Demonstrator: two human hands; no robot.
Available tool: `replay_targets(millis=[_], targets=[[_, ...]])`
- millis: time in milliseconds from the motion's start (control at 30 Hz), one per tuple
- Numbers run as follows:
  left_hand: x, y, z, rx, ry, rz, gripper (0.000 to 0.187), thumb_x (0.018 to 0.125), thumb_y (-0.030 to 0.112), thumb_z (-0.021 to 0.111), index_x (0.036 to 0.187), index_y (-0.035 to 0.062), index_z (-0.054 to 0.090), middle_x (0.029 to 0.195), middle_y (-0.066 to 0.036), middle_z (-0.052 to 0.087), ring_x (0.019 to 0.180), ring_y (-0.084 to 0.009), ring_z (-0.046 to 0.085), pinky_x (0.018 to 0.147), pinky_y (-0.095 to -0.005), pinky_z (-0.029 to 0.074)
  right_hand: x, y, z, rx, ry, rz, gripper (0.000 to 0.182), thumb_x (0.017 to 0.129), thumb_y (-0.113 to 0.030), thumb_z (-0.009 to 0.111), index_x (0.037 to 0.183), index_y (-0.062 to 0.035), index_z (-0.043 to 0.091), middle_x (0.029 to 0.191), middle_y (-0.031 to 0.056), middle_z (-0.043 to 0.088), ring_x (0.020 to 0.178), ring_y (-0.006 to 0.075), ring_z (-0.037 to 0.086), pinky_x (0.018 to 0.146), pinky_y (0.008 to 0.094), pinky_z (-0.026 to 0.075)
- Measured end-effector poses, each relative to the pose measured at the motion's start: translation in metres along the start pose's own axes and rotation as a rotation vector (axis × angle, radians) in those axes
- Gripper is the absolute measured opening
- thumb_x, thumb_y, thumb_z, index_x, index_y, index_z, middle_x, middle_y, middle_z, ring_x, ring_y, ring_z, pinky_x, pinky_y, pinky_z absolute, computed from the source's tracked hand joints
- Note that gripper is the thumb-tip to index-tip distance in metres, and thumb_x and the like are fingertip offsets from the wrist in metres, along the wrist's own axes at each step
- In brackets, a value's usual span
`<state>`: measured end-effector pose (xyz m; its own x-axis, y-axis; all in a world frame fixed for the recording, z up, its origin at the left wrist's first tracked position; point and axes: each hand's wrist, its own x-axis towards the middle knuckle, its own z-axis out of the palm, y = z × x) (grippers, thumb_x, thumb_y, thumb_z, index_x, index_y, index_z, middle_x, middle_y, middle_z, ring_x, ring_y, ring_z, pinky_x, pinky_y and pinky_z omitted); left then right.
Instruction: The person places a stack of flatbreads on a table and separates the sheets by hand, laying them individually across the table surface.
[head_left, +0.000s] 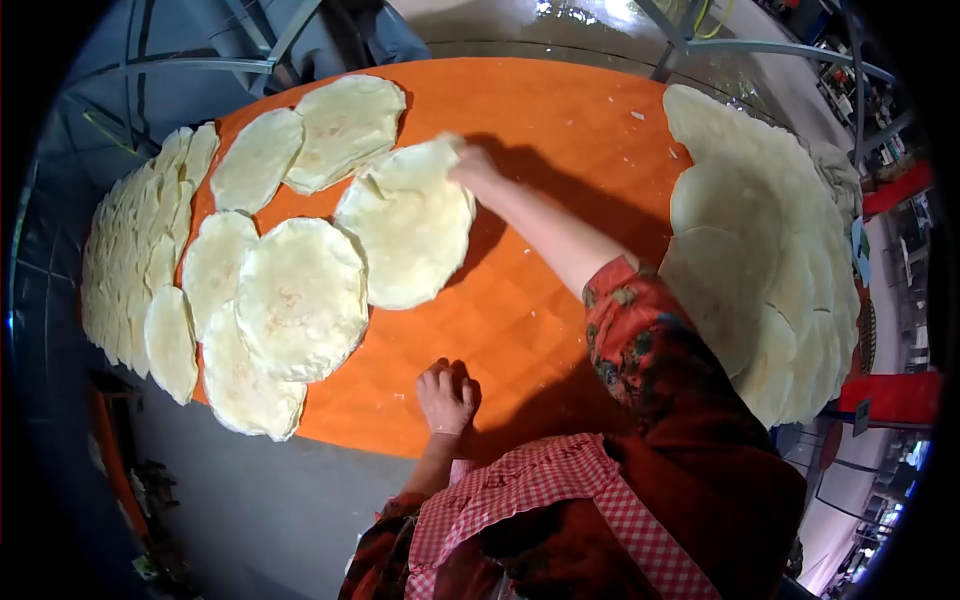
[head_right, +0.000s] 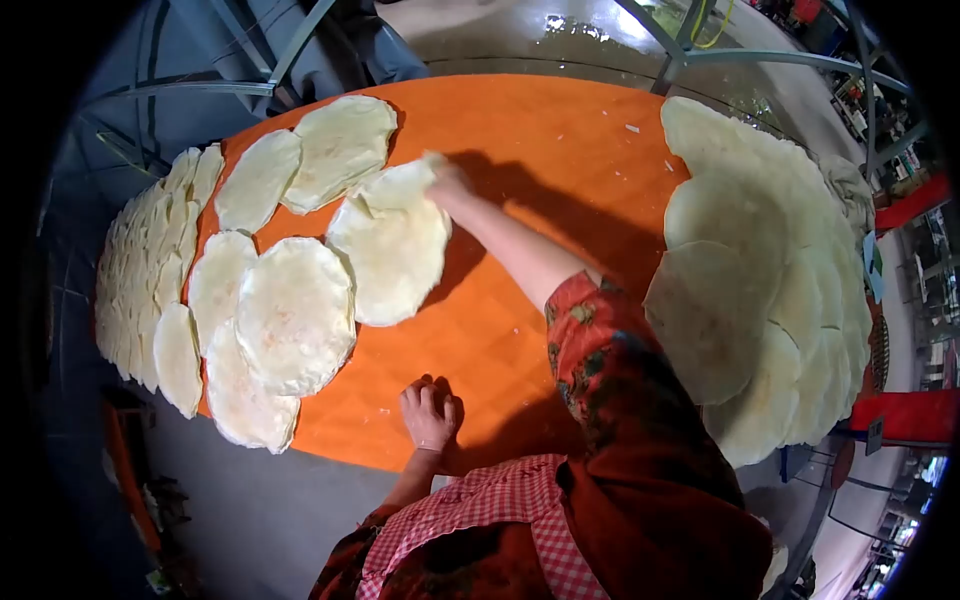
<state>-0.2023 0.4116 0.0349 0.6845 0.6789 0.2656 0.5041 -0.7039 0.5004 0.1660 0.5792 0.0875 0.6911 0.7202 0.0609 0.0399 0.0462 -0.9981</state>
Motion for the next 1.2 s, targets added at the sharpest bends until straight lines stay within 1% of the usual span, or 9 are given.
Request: replay_targets(millis=[67, 167, 267, 300, 367, 500, 667, 967, 1200], targets=[[0.001, 0.002, -0.004, -0.056, 0.055, 0.001, 0.023, 0.073, 0.013, 0.065, 0.092, 0.0055, 0.055, 0.105, -0.016, 0.053, 0.098, -0.0371, 0.048, 0.085, -0.0464, 0.042, -0.01, -0.12, 0.014, -0.374, -0.308, -0.142, 0.021, 0.071, -0.002, 0.057, 0.088, 0.0, 0.067, 0.076, 0.0064, 0.066, 0.071, 0.0154, 0.065, 0.066, 0.0321, 0.051], [-0.005, -0.024, 0.001, -0.204, 0.07, -0.018, 0.013, 0.076, 0.014, 0.064, 0.086, 0.006, 0.059, 0.101, -0.015, 0.057, 0.092, -0.0343, 0.052, 0.082, -0.0432, 0.044, -0.087, -0.266, 0.045, -0.741, -0.437, -0.452, 0.017, 0.072, -0.011, 0.057, 0.087, -0.0046, 0.065, 0.075, 0.016, 0.064, 0.066, 0.0284, 0.061, 0.062, 0.0373, 0.048], [0.032, -0.049, -0.028, -1.831, -0.241, -0.631, 0.03, 0.096, 0.037, 0.05, 0.104, 0.01, 0.06, 0.11, -0.008, 0.062, 0.096, -0.0212, 0.06, 0.08, -0.0293, 0.049, -0.172, -0.288, 0.053, -0.899, -0.516, -0.694, 0.008, 0.073, -0.011, 0.057, 0.077, -0.0052, 0.052, 0.066, 0.0127, 0.055, 0.064, 0.0348, 0.056, 0.056, 0.0442, 0.042], [0.048, -0.051, -0.047, -2.049, -0.129, -0.861, 0.037, 0.093, 0.039, 0.052, 0.11, 0.0061, 0.055, 0.117, -0.016, 0.058, 0.109, -0.0296, 0.056, 0.095, -0.0415, 0.046, -0.203, -0.281, 0.051, -0.922, -0.535, -0.75, 0.007, 0.074, -0.008, 0.055, 0.081, -0.0078, 0.055, 0.071, 0.012, 0.057, 0.067, 0.0336, 0.057, 0.058, 0.0445, 0.043], [0.072, -0.06, -0.083, -2.384, -0.289, -0.624, 0.063, 0.09, 0.055, 0.047, 0.132, 0.0074, 0.045, 0.134, -0.017, 0.05, 0.127, -0.0364, 0.043, 0.106, -0.0535, 0.036, -0.261, -0.247, 0.043, -0.998, -0.543, -0.78, 0.013, 0.074, -0.01, 0.059, 0.087, -0.0096, 0.058, 0.077, 0.0102, 0.058, 0.075, 0.0318, 0.058, 0.061, 0.0451, 0.046], [0.055, -0.104, -0.074, -2.414, -0.36, -0.722, 0.069, 0.091, 0.058, 0.041, 0.138, 0.0062, 0.038, 0.14, -0.015, 0.043, 0.126, -0.0352, 0.043, 0.106, -0.0525, 0.036, -0.334, -0.159, 0.016, -1.405, -0.85, -0.159, 0.056, 0.074, -0.021, 0.067, 0.126, -0.0092, 0.049, 0.12, 0.0154, 0.053, 0.109, 0.0324, 0.053, 0.089, 0.0435, 0.044], [0.037, -0.079, -0.091, -2.143, -0.224, -0.879, 0.067, 0.092, 0.06, 0.039, 0.134, 0.0076, 0.041, 0.13, -0.012, 0.05, 0.117, -0.0303, 0.049, 0.102, -0.0447, 0.041, -0.364, -0.099, 0.1, -0.824, -0.589, -0.046, 0.078, 0.076, -0.038, 0.071, 0.138, -0.0078, 0.036, 0.146, 0.0169, 0.033, 0.135, 0.0341, 0.032, 0.107, 0.045, 0.032], [0.025, -0.077, -0.115, -2.084, -0.387, -0.846, 0.07, 0.093, 0.063, 0.035, 0.137, 0.0093, 0.037, 0.136, -0.011, 0.045, 0.122, -0.0278, 0.047, 0.098, -0.0431, 0.044, -0.348, -0.048, 0.122, -0.44, -0.235, 0.169, 0.049, 0.092, -0.024, 0.049, 0.131, 0.007, 0.044, 0.119, 0.0241, 0.059, 0.111, 0.0295, 0.057, 0.096, 0.0349, 0.043], [0.02, -0.079, -0.104, -1.854, -0.419, -0.697, 0.053, 0.095, 0.037, 0.043, 0.137, 0.0061, 0.035, 0.135, -0.01, 0.047, 0.121, -0.0253, 0.048, 0.097, -0.0412, 0.044, -0.339, -0.043, 0.114, -0.421, -0.223, 0.245, 0.047, 0.095, -0.023, 0.048, 0.131, 0.007, 0.043, 0.117, 0.0252, 0.058, 0.109, 0.0279, 0.058, 0.094, 0.0348, 0.044]])
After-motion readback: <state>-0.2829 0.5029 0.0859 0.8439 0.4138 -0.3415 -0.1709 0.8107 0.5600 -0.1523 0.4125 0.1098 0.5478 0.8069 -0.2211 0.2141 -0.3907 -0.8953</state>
